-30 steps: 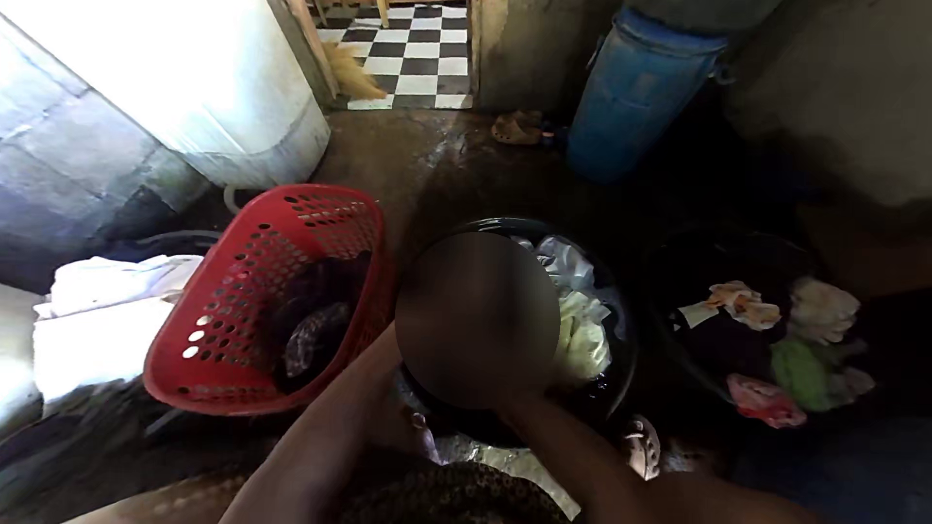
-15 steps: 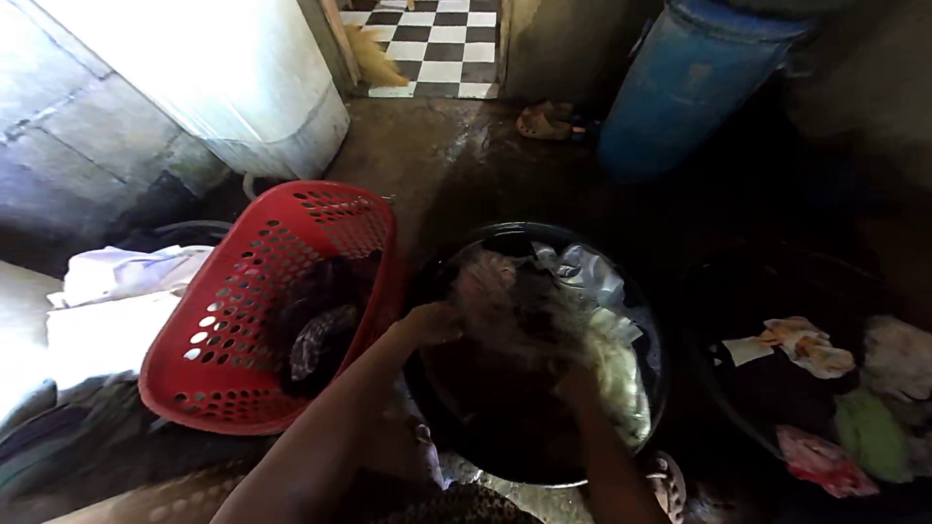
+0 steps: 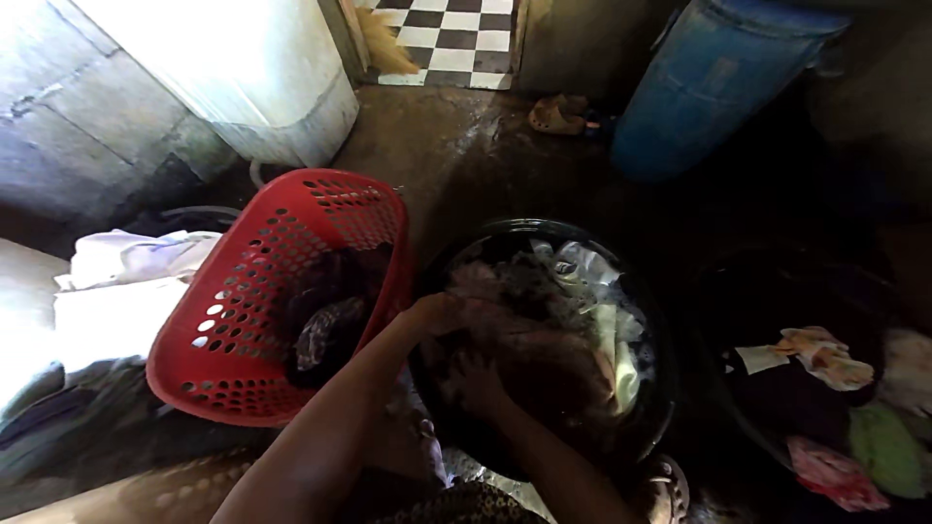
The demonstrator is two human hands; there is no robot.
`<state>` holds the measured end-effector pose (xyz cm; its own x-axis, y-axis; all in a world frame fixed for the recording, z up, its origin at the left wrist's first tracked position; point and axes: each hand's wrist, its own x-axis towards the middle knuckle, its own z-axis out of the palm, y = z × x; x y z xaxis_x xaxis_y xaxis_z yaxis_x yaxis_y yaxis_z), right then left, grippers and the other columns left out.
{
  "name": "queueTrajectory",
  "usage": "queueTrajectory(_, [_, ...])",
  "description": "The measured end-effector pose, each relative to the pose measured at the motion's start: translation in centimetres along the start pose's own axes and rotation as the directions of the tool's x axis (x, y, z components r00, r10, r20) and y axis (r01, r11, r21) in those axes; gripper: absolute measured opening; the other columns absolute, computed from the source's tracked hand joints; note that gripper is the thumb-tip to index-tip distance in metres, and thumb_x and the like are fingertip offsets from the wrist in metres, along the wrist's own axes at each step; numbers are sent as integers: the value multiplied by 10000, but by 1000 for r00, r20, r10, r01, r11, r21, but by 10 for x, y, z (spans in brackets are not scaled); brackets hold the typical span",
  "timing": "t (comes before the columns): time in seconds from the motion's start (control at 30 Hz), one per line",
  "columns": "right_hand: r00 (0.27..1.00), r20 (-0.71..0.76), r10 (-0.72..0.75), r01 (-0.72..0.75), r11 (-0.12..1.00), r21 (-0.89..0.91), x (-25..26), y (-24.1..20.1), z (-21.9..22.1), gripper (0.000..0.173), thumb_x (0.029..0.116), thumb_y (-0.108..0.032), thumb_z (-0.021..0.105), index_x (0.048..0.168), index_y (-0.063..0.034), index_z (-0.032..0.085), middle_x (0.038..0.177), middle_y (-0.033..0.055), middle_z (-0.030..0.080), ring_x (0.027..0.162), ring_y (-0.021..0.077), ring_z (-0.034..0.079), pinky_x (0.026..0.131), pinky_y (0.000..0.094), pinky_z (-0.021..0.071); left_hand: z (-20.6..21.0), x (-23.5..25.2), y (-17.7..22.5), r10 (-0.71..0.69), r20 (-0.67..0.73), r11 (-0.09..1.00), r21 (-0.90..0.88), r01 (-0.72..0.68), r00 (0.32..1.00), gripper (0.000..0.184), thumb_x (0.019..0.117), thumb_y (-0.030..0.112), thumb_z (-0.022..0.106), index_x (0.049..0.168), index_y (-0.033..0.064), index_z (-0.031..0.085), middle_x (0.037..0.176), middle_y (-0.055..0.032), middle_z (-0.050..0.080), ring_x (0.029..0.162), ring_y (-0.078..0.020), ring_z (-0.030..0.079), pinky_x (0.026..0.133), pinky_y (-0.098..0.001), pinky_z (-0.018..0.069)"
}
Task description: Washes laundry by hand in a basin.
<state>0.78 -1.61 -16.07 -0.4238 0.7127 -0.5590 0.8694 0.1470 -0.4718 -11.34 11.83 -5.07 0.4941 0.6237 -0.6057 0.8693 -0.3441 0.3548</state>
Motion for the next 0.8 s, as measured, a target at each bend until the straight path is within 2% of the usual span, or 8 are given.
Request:
queueTrajectory(0.07, [999, 17, 37, -37, 999, 11, -2, 5, 26, 577, 981, -114, 645, 1522, -31, 462, 1635, 243, 321, 1526, 501, 209, 1193, 747, 137, 2, -2, -4, 8, -17, 999, -34, -8, 1000, 440, 1051, 309, 582, 1430, 86, 575, 1407, -208, 590, 1305, -385, 567, 1084, -599, 432])
queueTrajectory(0.2, [990, 56, 128, -126, 991, -44, -23, 41, 50, 463, 1040, -37, 503, 1502, -9, 484, 1594, 237, 396, 1477, 479, 335, 1191, 660, 268, 5, -6, -11, 32, -24, 998, -45, -33, 999, 456, 1045, 317, 598, 1432, 76, 574, 1405, -215, 590, 1321, -386, 555, 1106, -585, 418])
queueTrajectory(0.4, [898, 201, 393, -427, 887, 174, -42, 79, 31, 500, 1087, -334, 478, 1462, -7, 526, 1495, 240, 525, 1403, 418, 483, 1155, 607, 366, 8, -13, 1, 15, 10, 1000, -7, -15, 1000, 404, 1046, 291, 595, 1404, 102, 605, 1411, -198, 591, 1309, -386, 562, 1078, -610, 430])
queueTrajectory(0.47, [920, 7, 392, -344, 797, 496, -39, 102, 27, 484, 1096, -246, 472, 1481, 48, 478, 1516, 259, 488, 1431, 375, 454, 1203, 506, 344, 13, -13, 8, 27, 17, 997, -73, -26, 999, 384, 1046, 279, 594, 1379, 89, 624, 1383, -197, 614, 1288, -390, 577, 1066, -621, 432])
queueTrajectory(0.53, [830, -158, 534, -229, 585, 778, -50, 95, -2, 419, 1083, -200, 510, 1402, 71, 546, 1444, 274, 542, 1365, 364, 508, 1159, 488, 391, 23, -6, 15, 62, 7, 981, -187, -59, 998, 428, 1071, 294, 549, 1427, 59, 578, 1421, -210, 590, 1334, -391, 544, 1113, -609, 392])
queueTrajectory(0.67, [722, -392, 570, 30, 540, 841, -90, 35, -84, 380, 1036, -282, 623, 1224, 44, 682, 1236, 217, 678, 1184, 281, 619, 1061, 470, 453, 69, 25, 24, 95, -151, 911, -386, -147, 984, 521, 1118, 337, 384, 1455, -42, 506, 1477, -271, 518, 1398, -402, 480, 1176, -556, 346])
queueTrajectory(0.73, [663, -532, 528, 198, 561, 804, -109, 2, -104, 341, 1003, -283, 669, 1120, 35, 712, 1049, 163, 715, 993, 206, 668, 935, 420, 526, 71, 9, 50, -68, -29, 729, -683, 29, 997, 563, 1130, 406, 316, 1481, -2, 483, 1452, -205, 551, 1334, -291, 539, 1122, -475, 421])
queueTrajectory(0.8, [566, -691, 450, 344, 632, 694, -118, -28, -107, 296, 964, -290, 695, 1014, 0, 727, 869, 67, 722, 816, 106, 690, 795, 335, 578, 72, -14, 79, -123, 115, 334, -930, 151, 986, 566, 1105, 523, 266, 1249, 68, 572, 989, -110, 635, 828, -197, 630, 723, -382, 553])
